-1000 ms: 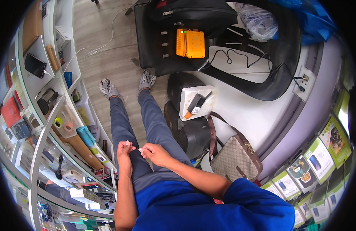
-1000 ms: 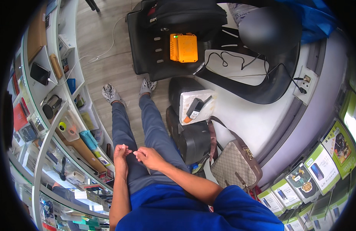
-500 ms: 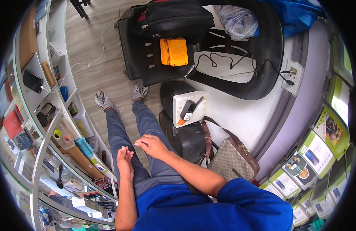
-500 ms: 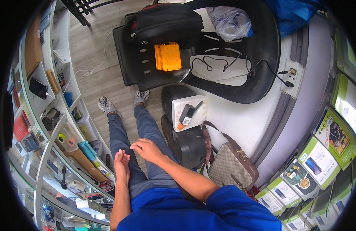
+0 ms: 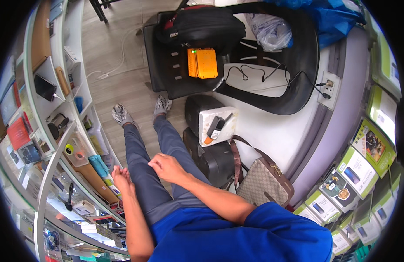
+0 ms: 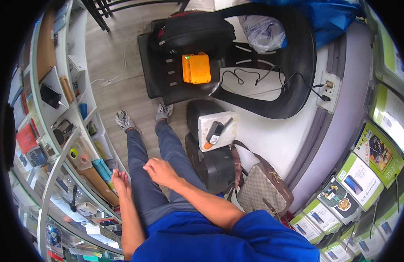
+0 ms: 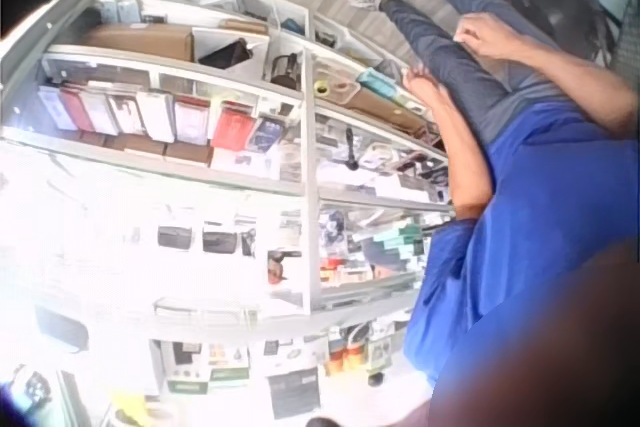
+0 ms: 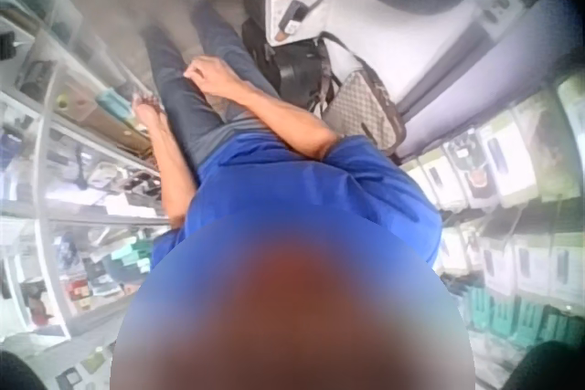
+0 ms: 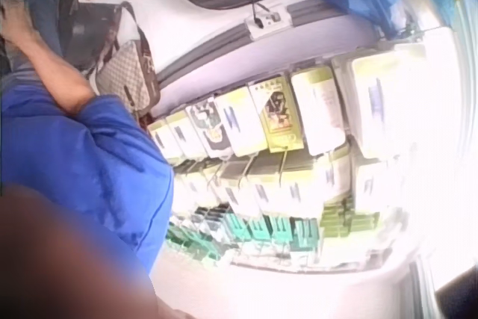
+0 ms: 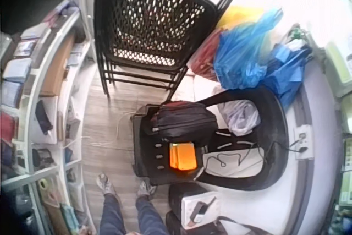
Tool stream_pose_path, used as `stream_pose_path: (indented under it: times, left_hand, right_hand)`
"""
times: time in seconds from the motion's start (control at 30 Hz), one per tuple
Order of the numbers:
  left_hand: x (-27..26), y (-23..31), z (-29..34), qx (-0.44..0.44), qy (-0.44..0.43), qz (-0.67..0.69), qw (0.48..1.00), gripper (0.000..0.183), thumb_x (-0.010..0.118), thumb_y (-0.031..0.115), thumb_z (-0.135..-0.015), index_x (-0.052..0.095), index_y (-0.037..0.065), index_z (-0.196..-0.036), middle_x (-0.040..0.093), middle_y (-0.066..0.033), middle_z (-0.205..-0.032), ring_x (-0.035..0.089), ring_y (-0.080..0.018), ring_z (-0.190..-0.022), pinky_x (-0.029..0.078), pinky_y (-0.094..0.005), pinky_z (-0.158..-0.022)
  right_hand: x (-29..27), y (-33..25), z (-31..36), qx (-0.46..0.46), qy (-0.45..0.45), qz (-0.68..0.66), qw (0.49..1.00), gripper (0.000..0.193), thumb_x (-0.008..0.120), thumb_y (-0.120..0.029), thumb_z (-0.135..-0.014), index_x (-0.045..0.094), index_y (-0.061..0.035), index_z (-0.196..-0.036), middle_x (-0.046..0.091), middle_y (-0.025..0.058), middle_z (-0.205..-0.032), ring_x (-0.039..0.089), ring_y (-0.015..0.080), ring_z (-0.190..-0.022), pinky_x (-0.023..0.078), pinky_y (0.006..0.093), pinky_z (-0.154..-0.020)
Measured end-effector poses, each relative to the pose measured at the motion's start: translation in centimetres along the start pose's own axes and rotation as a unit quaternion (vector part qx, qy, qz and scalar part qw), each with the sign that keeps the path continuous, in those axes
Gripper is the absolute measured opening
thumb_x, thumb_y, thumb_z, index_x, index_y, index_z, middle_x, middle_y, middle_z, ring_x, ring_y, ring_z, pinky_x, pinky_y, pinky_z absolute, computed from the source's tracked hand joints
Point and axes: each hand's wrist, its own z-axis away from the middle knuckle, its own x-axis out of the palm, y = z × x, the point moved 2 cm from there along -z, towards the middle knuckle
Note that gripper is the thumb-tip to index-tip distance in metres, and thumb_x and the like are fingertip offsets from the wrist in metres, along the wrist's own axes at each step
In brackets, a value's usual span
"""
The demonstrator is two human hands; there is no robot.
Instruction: The person picks up a yellow power tool and a battery pack, then walks to a counter to insert the battery into the tool. They carry the tool to a chair, place it on the seat, and connect a charging cable to a wall outlet. The person then places a smartphone on the chair and connects it to the charger before adjusting the bag and cables.
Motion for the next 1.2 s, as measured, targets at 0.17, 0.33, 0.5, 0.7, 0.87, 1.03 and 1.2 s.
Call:
stream_pose_path:
  times: [0.17,0.33,0.5,0.7,0.87,1.03,1.2]
  left_hand:
    - [-10.3,2.0,1.4,0.044,-0.099,-0.111,0.988,0.023,0.062,0.036,-0.112,0.065,0.013,-0.113,0.061,0.0017,-0.086,0.063,-0.0106,-0.078,0.049,-0.0279,-0.073]
    - [-9.6,4.2,8.8,0.246,-0.193,-0.412,0.856,0.033,0.07,0.036,-0.109,0.071,0.003,-0.104,0.077,-0.0102,-0.098,0.071,-0.0205,-0.093,0.057,-0.0363,-0.087]
    - [-6.5,11.8,11.4,0.257,-0.345,-0.278,0.859,0.039,0.069,0.041,-0.109,0.075,0.002,-0.113,0.078,-0.0078,-0.101,0.071,-0.0178,-0.095,0.056,-0.035,-0.088]
    - [-12.4,14.9,8.2,0.335,-0.32,-0.198,0.864,0.038,0.068,0.038,-0.11,0.075,0.001,-0.116,0.077,-0.0053,-0.102,0.069,-0.0157,-0.092,0.055,-0.0331,-0.087]
    - [-19.6,9.0,1.7,0.201,-0.292,-0.039,0.934,0.035,0.066,0.034,-0.111,0.076,0.001,-0.115,0.075,-0.006,-0.099,0.067,-0.0142,-0.085,0.055,-0.0315,-0.08]
    - [-23.3,4.2,-3.0,0.183,-0.257,-0.061,0.947,0.034,0.064,0.032,-0.111,0.076,0.001,-0.116,0.074,-0.0062,-0.098,0.067,-0.0134,-0.083,0.055,-0.0307,-0.079]
    - [-24.2,3.6,-4.0,0.178,-0.247,-0.144,0.942,0.033,0.063,0.032,-0.111,0.076,0.001,-0.117,0.074,-0.0063,-0.098,0.067,-0.0133,-0.083,0.055,-0.0308,-0.079]
  right_hand:
    - [-5.1,0.5,1.4,0.019,0.026,0.071,0.997,0.021,0.074,-0.021,-0.103,0.08,-0.0019,-0.106,0.079,0.0168,-0.104,0.078,0.0342,-0.099,0.06,0.0417,-0.088]
    - [-8.7,-7.6,-0.3,-0.001,0.074,0.092,0.993,0.018,0.076,-0.019,-0.101,0.082,-0.0029,-0.104,0.081,0.0144,-0.096,0.078,0.0256,-0.09,0.06,0.0383,-0.084]
    - [-9.5,-25.9,-4.8,-0.066,0.109,-0.089,0.988,0.016,0.074,-0.014,-0.102,0.079,0.0013,-0.098,0.074,0.0014,-0.081,0.065,0.007,-0.071,0.053,0.025,-0.066]
    - [-4.8,-50.8,-4.4,-0.337,0.053,-0.199,0.919,0.02,0.076,-0.017,-0.105,0.078,0.0025,-0.11,0.073,-0.0001,-0.091,0.061,0.0062,-0.078,0.049,0.0234,-0.072]
    - [3.7,-68.1,-3.2,-0.448,0.066,-0.015,0.892,0.031,0.078,-0.028,-0.102,0.082,-0.0001,-0.115,0.082,0.014,-0.102,0.077,0.021,-0.094,0.058,0.034,-0.087]
    - [11.0,-75.6,-4.3,-0.461,0.074,0.211,0.859,0.043,0.077,-0.033,-0.103,0.078,-0.0003,-0.131,0.081,0.0168,-0.114,0.076,0.023,-0.103,0.058,0.0353,-0.092]
    - [5.6,-67.4,-2.8,-0.511,0.105,-0.01,0.853,0.037,0.074,-0.028,-0.107,0.077,0.0005,-0.13,0.079,0.0136,-0.116,0.073,0.0182,-0.1,0.057,0.0319,-0.089]
